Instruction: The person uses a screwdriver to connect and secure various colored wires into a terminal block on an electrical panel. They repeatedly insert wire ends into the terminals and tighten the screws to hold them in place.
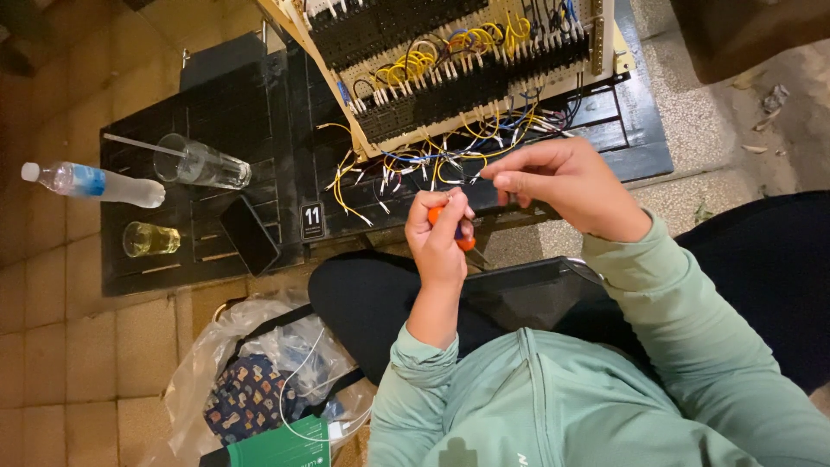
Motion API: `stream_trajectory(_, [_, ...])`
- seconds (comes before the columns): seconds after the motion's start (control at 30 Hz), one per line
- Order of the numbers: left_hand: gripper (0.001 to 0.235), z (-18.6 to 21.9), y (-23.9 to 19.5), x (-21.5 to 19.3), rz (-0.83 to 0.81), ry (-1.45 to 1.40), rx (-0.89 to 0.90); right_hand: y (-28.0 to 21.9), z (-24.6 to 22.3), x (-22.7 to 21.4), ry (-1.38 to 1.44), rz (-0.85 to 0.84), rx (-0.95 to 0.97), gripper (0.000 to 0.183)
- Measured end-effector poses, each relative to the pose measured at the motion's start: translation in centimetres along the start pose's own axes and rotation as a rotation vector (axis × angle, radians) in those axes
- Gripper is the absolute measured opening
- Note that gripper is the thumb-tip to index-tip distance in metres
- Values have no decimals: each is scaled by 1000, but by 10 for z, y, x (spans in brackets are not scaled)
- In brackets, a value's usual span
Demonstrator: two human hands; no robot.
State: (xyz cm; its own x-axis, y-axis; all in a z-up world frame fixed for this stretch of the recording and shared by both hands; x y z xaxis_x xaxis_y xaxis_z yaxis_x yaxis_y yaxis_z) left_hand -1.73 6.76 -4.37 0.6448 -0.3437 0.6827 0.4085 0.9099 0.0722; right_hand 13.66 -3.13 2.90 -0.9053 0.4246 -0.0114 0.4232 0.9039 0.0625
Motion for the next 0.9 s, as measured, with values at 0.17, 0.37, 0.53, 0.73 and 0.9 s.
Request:
stream_trajectory(0.17, [6, 29, 14, 19, 0, 309, 154, 11, 24, 4, 44, 82, 74, 20])
stream_trajectory(0.37, [69, 55, 27, 29, -128, 688, 279, 52, 128, -8, 96, 295, 166, 23])
stream_trajectory(0.53, [25, 95, 21, 75, -320, 532, 581, 73, 145, -6, 52, 421, 155, 16])
stream_trajectory(0.73, [16, 82, 19, 106, -499, 680, 772, 83, 138, -11, -38, 541, 63, 14])
stream_trajectory(0.9, [16, 64, 24, 108, -574, 773, 833, 84, 136, -11, -214, 657, 62, 12])
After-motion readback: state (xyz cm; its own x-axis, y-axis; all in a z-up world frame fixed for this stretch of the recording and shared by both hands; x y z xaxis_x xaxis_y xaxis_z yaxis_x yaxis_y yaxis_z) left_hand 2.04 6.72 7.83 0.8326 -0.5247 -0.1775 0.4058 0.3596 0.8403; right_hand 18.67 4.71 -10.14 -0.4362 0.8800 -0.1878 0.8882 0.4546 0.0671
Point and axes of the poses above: each hand's wrist, its own y-axis towards the middle knuckle, its own x-axis out of the palm, z = x × y, the point moved 10 cm from there along y, towards the middle knuckle, and after that the axes turned 15 degrees about -y, right-handed, at the moved point
